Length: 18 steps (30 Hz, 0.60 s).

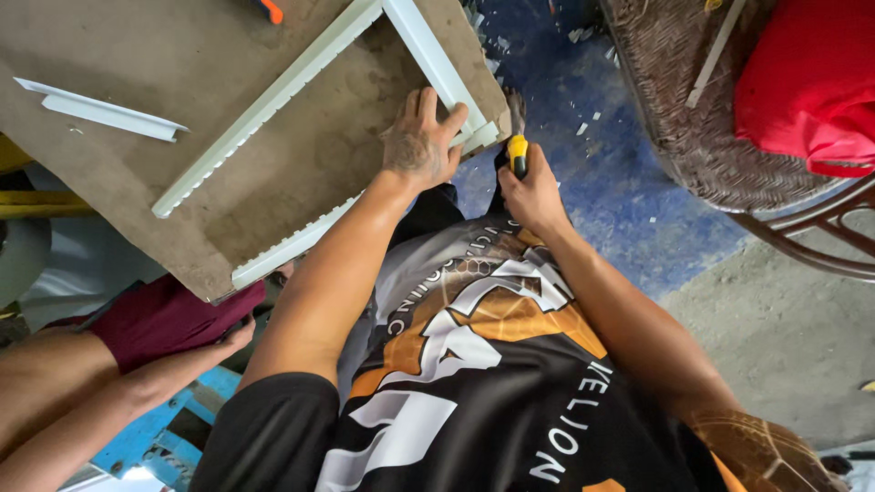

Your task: The person assembles a rectangular white frame by fitting together plastic or metal segments, securing the corners by hand and using a screwdriver.

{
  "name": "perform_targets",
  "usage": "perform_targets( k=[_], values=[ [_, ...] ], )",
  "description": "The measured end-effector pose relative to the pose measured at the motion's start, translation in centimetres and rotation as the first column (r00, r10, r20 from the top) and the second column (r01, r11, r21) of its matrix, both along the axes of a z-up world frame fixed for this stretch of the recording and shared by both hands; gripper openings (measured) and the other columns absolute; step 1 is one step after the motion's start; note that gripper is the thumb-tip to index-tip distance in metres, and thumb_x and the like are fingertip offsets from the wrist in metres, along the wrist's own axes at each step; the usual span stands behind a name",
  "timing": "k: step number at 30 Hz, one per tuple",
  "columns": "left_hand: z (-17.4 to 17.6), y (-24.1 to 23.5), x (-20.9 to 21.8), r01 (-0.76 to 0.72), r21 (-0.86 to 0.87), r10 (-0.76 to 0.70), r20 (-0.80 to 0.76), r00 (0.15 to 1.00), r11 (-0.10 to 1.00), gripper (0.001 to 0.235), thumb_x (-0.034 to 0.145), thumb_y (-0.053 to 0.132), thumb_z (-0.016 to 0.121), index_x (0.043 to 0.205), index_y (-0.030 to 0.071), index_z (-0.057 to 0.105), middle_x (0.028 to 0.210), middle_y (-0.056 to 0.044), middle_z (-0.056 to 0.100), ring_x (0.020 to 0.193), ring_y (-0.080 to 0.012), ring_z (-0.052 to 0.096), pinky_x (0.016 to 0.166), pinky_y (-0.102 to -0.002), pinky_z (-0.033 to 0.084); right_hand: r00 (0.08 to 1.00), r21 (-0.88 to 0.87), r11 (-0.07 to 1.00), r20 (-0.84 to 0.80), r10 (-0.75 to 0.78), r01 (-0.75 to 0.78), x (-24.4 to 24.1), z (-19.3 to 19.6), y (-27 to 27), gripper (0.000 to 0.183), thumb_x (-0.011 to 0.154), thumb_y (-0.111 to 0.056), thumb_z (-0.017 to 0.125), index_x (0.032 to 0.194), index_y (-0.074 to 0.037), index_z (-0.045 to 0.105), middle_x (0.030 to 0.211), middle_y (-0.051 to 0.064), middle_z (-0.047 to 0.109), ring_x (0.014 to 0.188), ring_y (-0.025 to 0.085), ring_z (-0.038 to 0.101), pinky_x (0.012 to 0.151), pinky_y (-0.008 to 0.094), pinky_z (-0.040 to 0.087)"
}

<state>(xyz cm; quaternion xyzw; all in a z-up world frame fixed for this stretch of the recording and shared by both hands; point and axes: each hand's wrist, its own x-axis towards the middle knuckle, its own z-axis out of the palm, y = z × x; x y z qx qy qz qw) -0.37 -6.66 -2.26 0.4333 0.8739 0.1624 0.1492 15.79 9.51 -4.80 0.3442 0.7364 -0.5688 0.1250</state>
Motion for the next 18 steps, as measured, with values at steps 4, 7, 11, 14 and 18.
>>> perform_targets(
  k=[4,7,11,14,18],
  values=[
    [-0.2,-0.4,0.3,-0.005,0.006,0.005,0.004,1.0,1.0,0.055,0.076,0.023,0.08,0.126,0.014,0.061,0.12,-0.022,0.047,0.115,-0.0463,0.049,0.092,-0.055,0.049,1.0,0.084,0.996,-0.014,0.01,-0.009,0.7,-1.1,-3.4,0.042,0.087,-0.012,0.056,0.125,-0.001,0.044,0.089,0.027,0.067,0.085,0.048,0.066,0.074,0.053,0.051],
    [-0.6,-0.7,-0.1,0.02,0.031,-0.02,-0.014,1.0,0.999,0.055,0.075,0.023,0.08,0.126,0.014,0.061,0.12,-0.023,0.046,0.117,-0.0478,0.048,0.095,-0.057,0.049,0.947,0.116,0.941,0.088,0.309,-0.317,0.8,-1.5,-1.6,0.046,0.083,-0.015,0.064,0.124,-0.002,0.046,0.099,0.033,0.065,0.098,0.053,0.062,0.082,0.057,0.049],
    [-1.0,-0.9,-0.2,0.035,0.049,-0.034,-0.022,0.999,0.998,0.053,0.079,0.022,0.08,0.128,0.013,0.06,0.124,-0.024,0.045,0.12,-0.0485,0.046,0.097,-0.057,0.048,0.994,0.183,0.979,0.082,0.073,-0.087,1.0,-1.2,-1.9,0.037,0.09,-0.015,0.061,0.119,0.0,0.044,0.103,0.034,0.065,0.1,0.053,0.062,0.085,0.056,0.048],
    [-0.9,-1.0,-0.2,0.052,0.007,-0.052,-0.023,0.998,0.999,0.056,0.077,0.022,0.08,0.128,0.011,0.06,0.122,-0.026,0.044,0.118,-0.0491,0.046,0.097,-0.059,0.046,0.944,0.059,0.945,0.096,0.315,-0.321,0.6,-0.3,-3.2,0.036,0.088,-0.017,0.064,0.113,0.0,0.045,0.098,0.036,0.063,0.098,0.054,0.062,0.084,0.058,0.047],
    [-0.7,-1.3,0.2,0.035,0.009,-0.035,-0.005,0.999,0.999,0.054,0.076,0.021,0.08,0.126,0.013,0.062,0.123,-0.024,0.045,0.12,-0.048,0.046,0.099,-0.057,0.046,0.981,0.044,0.984,0.097,0.168,-0.173,0.4,1.0,-3.2,0.044,0.089,-0.017,0.061,0.127,-0.002,0.044,0.107,0.035,0.065,0.102,0.053,0.063,0.085,0.056,0.049]
  ],
)
